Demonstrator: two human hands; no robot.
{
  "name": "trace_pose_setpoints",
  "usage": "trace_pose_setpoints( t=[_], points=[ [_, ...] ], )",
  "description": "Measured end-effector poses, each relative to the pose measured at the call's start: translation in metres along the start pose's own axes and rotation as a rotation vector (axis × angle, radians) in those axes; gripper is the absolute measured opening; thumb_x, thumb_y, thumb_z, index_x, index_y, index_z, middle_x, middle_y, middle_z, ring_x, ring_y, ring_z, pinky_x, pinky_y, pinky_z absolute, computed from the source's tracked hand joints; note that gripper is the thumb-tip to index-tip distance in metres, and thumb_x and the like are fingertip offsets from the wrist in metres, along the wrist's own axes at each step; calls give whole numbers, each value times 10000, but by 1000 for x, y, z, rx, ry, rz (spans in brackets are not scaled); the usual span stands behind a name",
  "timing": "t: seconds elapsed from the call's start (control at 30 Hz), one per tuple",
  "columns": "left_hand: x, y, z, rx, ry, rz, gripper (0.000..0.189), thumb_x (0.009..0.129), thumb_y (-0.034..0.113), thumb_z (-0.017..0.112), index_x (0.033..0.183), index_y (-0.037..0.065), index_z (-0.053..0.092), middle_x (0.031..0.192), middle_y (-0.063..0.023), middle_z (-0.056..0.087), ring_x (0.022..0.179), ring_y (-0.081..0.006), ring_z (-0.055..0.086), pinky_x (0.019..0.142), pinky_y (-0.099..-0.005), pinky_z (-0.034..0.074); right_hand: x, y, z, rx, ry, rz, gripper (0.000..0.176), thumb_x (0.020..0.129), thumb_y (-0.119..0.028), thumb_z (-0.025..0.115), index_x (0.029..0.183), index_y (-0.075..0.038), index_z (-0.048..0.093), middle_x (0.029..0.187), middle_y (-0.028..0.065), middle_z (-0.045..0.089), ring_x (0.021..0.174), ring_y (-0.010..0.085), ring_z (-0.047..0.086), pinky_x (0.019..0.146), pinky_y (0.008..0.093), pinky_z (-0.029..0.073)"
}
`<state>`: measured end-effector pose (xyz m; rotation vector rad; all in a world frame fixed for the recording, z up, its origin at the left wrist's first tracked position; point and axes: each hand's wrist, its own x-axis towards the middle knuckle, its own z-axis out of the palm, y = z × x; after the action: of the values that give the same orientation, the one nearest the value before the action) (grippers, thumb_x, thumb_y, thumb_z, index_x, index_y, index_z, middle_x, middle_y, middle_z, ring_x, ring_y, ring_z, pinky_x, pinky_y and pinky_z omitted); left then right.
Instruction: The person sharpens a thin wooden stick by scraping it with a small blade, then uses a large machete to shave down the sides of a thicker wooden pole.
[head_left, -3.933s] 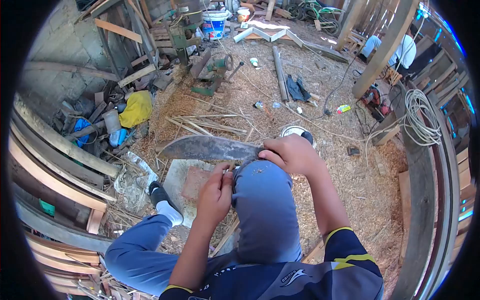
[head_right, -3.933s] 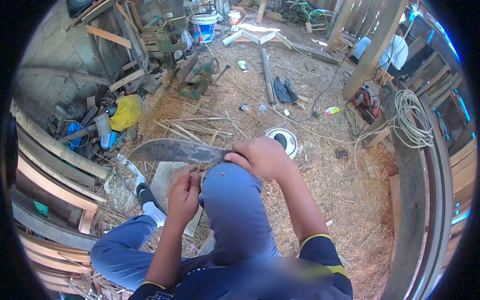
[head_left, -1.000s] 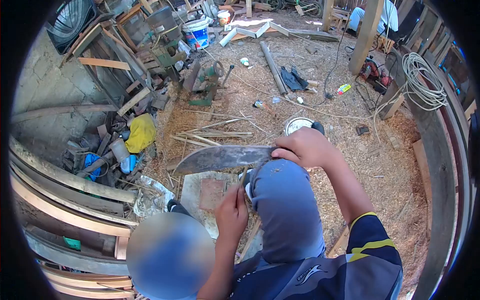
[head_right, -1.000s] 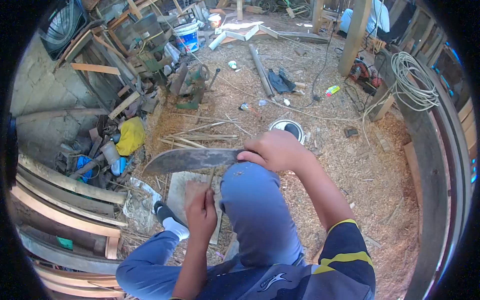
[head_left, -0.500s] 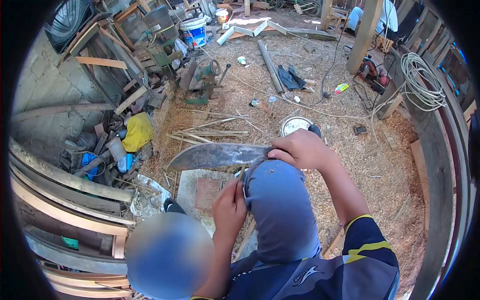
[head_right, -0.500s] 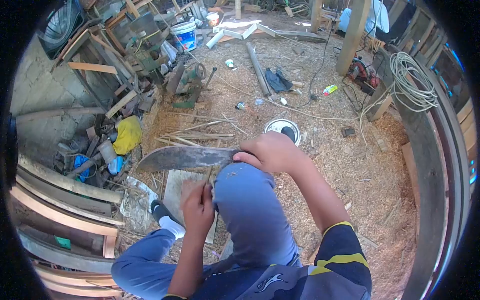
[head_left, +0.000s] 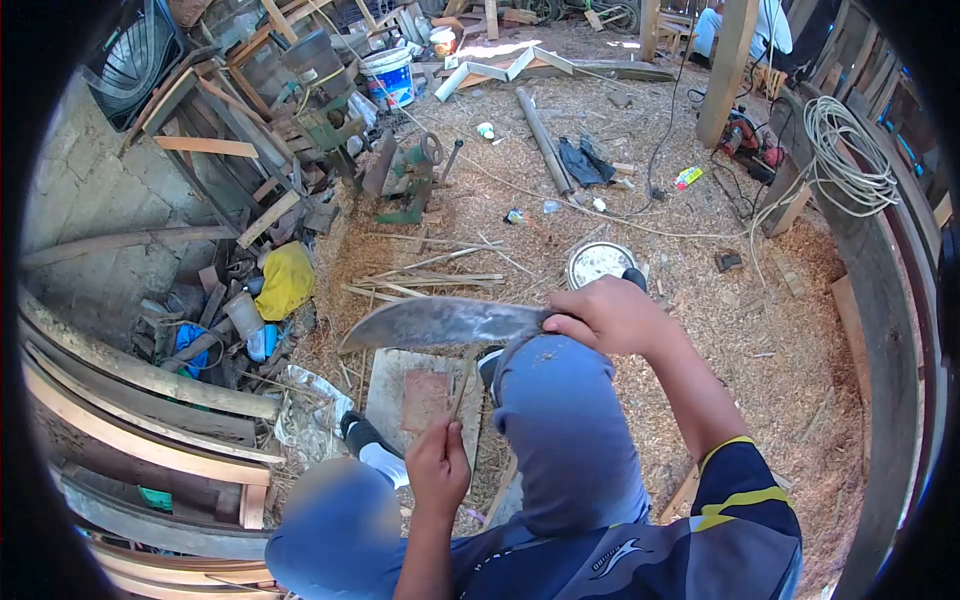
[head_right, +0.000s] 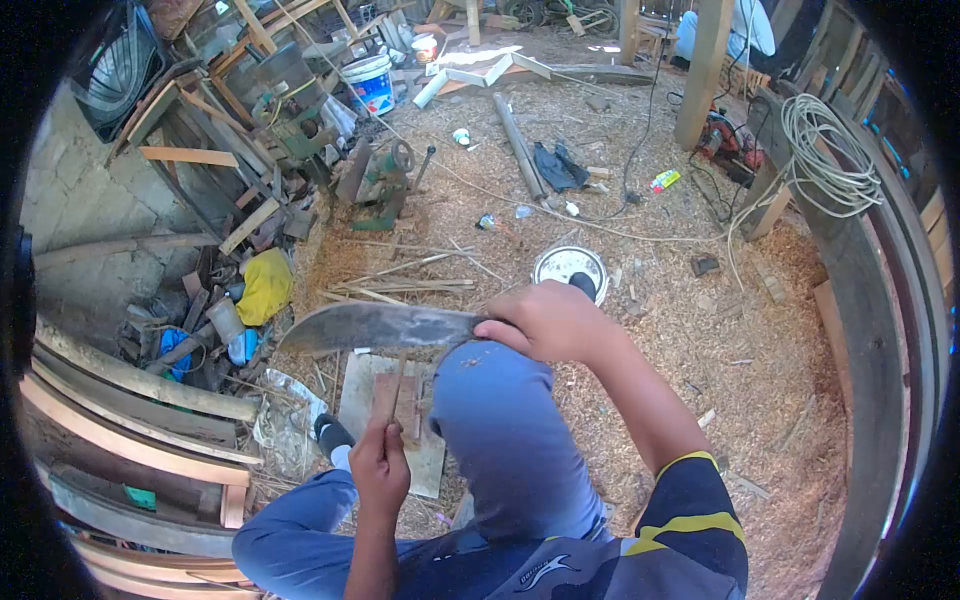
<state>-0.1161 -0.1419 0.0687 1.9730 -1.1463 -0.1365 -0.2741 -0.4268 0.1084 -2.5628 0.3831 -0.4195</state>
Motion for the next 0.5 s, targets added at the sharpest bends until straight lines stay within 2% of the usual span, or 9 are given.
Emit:
trace_pose_setpoints(
  t=[0.1, 0.2, 0.3, 0.33, 0.43, 0.47, 0.5],
  points=[
    [9, 4, 6, -101, 14, -45, 127, 1055, 93, 564, 1055, 13, 662, 714, -113, 585, 597, -219, 578, 583, -352, 449, -5, 2, 5, 8, -27, 46, 435, 1022, -489, 559, 943, -95, 722, 790, 186, 695, 770, 407, 686, 688, 515, 518],
    [28, 14, -1, -408, -88, -184, 154, 1095, 112, 505, 1118, 34, 636, 690, -16, 514, 585, -95, 473, 553, -277, 389, -7, -4, 8, 61, -4, 132, 418, 1028, -477, 560, 1005, -100, 740, 813, 192, 700, 796, 394, 693, 710, 498, 522],
    [37, 15, -16, -690, -74, -217, 173, 1119, 139, 468, 1190, 50, 599, 699, 52, 453, 596, -32, 390, 549, -213, 320, -9, -10, 5, 178, -11, 268, 411, 1035, -459, 564, 1044, -89, 741, 826, 193, 703, 799, 376, 694, 720, 471, 519],
    [37, 14, -24, -718, -89, -209, 180, 1127, 180, 460, 1187, 57, 577, 692, 52, 452, 563, -25, 367, 523, -194, 300, -8, -11, 3, 218, -28, 322, 410, 1037, -453, 565, 1054, -82, 739, 831, 191, 705, 797, 370, 694, 721, 462, 517],
    [34, 28, -52, -810, -129, -352, 192, 1133, 208, 445, 1145, 66, 573, 693, 47, 463, 525, -20, 360, 477, -197, 291, -9, -19, -4, 281, 85, 328, 440, 1026, -459, 588, 1070, -43, 726, 823, 193, 698, 772, 355, 685, 719, 446, 511],
    [33, 32, -60, -849, -137, -382, 201, 1137, 223, 428, 1119, 77, 566, 713, 39, 484, 497, -14, 341, 435, -202, 272, -8, -22, -8, 259, 99, 354, 499, 955, -491, 687, 1087, -10, 716, 824, 198, 697, 780, 345, 691, 725, 437, 517],
    [33, 35, -66, -894, -148, -379, 198, 1137, 227, 433, 1120, 80, 566, 719, 40, 481, 496, -16, 340, 433, -203, 265, -7, -33, -16, 201, 106, 338, 505, 927, -489, 720, 1081, -8, 715, 816, 197, 693, 782, 338, 691, 726, 432, 519]
  ],
)
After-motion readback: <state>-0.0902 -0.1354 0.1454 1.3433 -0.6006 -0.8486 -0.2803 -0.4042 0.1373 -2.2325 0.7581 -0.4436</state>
